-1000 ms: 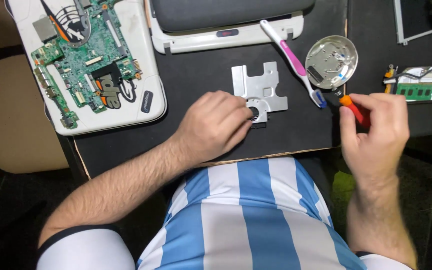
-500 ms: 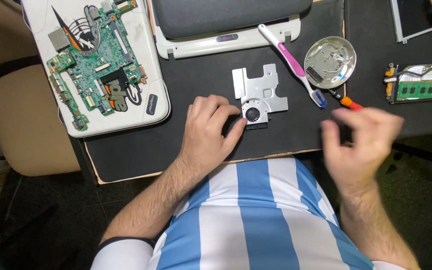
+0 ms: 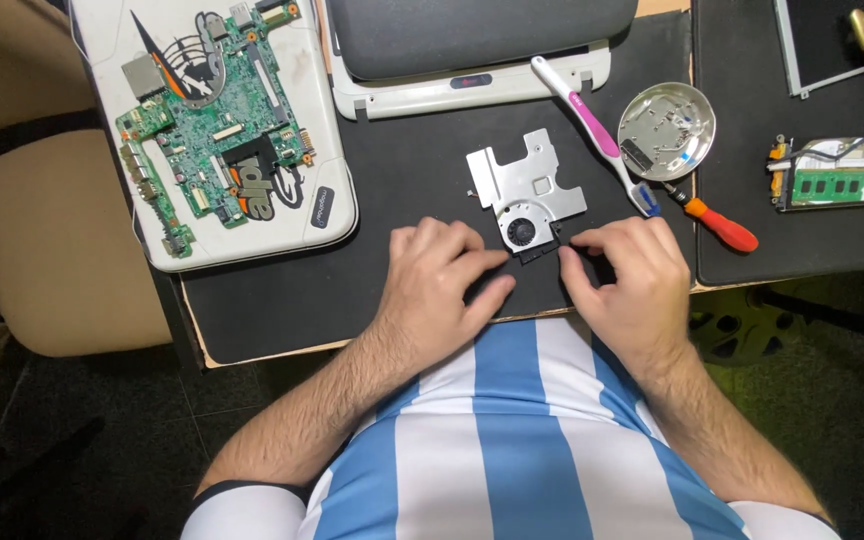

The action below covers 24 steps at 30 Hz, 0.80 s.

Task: Cleaning a laptop fan with a brush and then assembling it with a metal bracket using a screwdriver on a repair bench.

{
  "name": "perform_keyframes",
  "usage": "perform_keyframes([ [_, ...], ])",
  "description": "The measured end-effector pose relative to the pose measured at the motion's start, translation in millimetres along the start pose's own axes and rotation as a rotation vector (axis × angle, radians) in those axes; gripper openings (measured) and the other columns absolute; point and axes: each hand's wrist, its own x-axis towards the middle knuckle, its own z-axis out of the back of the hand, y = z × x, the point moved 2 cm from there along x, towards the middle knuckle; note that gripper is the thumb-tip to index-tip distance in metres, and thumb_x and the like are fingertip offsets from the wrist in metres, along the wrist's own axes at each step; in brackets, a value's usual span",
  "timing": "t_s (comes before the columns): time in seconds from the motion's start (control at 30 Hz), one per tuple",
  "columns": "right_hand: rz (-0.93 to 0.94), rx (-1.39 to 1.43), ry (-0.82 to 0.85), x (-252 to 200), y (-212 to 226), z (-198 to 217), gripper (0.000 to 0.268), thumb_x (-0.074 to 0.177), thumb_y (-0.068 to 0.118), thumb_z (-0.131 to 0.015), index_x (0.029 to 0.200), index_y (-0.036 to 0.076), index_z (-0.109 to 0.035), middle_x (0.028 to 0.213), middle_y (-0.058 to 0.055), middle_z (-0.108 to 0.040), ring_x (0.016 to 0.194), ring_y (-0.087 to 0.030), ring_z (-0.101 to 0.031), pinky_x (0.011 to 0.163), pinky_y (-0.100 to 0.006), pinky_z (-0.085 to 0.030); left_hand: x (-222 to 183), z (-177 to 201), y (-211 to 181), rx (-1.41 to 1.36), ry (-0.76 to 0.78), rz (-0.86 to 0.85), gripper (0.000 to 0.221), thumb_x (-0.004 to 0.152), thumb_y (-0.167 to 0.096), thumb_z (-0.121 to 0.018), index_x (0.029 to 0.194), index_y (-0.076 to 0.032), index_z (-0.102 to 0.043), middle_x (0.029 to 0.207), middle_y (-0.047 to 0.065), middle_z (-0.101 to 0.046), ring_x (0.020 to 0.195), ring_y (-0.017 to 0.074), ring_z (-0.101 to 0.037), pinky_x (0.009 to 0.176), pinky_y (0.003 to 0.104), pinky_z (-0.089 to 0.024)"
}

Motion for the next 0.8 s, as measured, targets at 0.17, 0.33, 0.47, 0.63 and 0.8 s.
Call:
perform_keyframes([
  [0.17,0.012,0.070,-0.034,-5,15,-1,0.035,0.101,0.022,-0.104,0.122,0.009,-0.080,0.112,-0.008,-0.079,0.101,-0.033,-0.075,0.093,-0.046,-0.065,-5,5,-5,-0.024,0.043,-0.064,0.021,0.114,-0.034,-0.083,0.115,-0.014,-0.088,0.100,0.002,-0.069,0.100,0.0246,-0.067,0.102,0.047,-0.049],
  [0.33,0.054,0.048,-0.039,-3,28,-9,0.050,0.096,0.024,-0.110,0.126,0.005,-0.076,0.117,-0.011,-0.076,0.106,-0.034,-0.076,0.096,-0.047,-0.066,3,6,7,0.020,-0.061,-0.066,0.011,0.117,-0.024,-0.080,0.115,-0.015,-0.085,0.101,0.001,-0.069,0.098,0.0252,-0.070,0.090,0.042,-0.057],
  [0.47,0.038,0.023,-0.027,2,32,-16,0.053,0.095,0.029,-0.113,0.125,0.008,-0.075,0.116,-0.008,-0.074,0.108,-0.032,-0.074,0.099,-0.046,-0.062,22,4,14,0.172,-0.085,-0.131,0.015,0.114,-0.021,-0.084,0.127,-0.015,-0.083,0.114,0.002,-0.065,0.108,0.0266,-0.067,0.091,0.044,-0.055],
  [0.63,0.035,-0.012,-0.019,1,28,-23,0.050,0.098,0.029,-0.111,0.123,0.010,-0.073,0.114,-0.004,-0.072,0.110,-0.030,-0.072,0.101,-0.045,-0.059,52,15,10,0.297,0.064,-0.116,0.057,0.107,-0.027,-0.095,0.158,-0.016,-0.072,0.156,0.009,-0.063,0.149,0.0351,-0.058,0.117,0.052,-0.053],
  [0.8,0.017,-0.008,-0.027,-1,22,-24,0.041,0.101,0.028,-0.109,0.123,0.012,-0.077,0.119,-0.002,-0.070,0.108,-0.028,-0.071,0.098,-0.044,-0.058,70,25,3,0.253,0.232,-0.066,0.078,0.103,-0.031,-0.103,0.167,-0.005,-0.065,0.167,0.020,-0.065,0.169,0.0465,-0.048,0.136,0.066,-0.043],
])
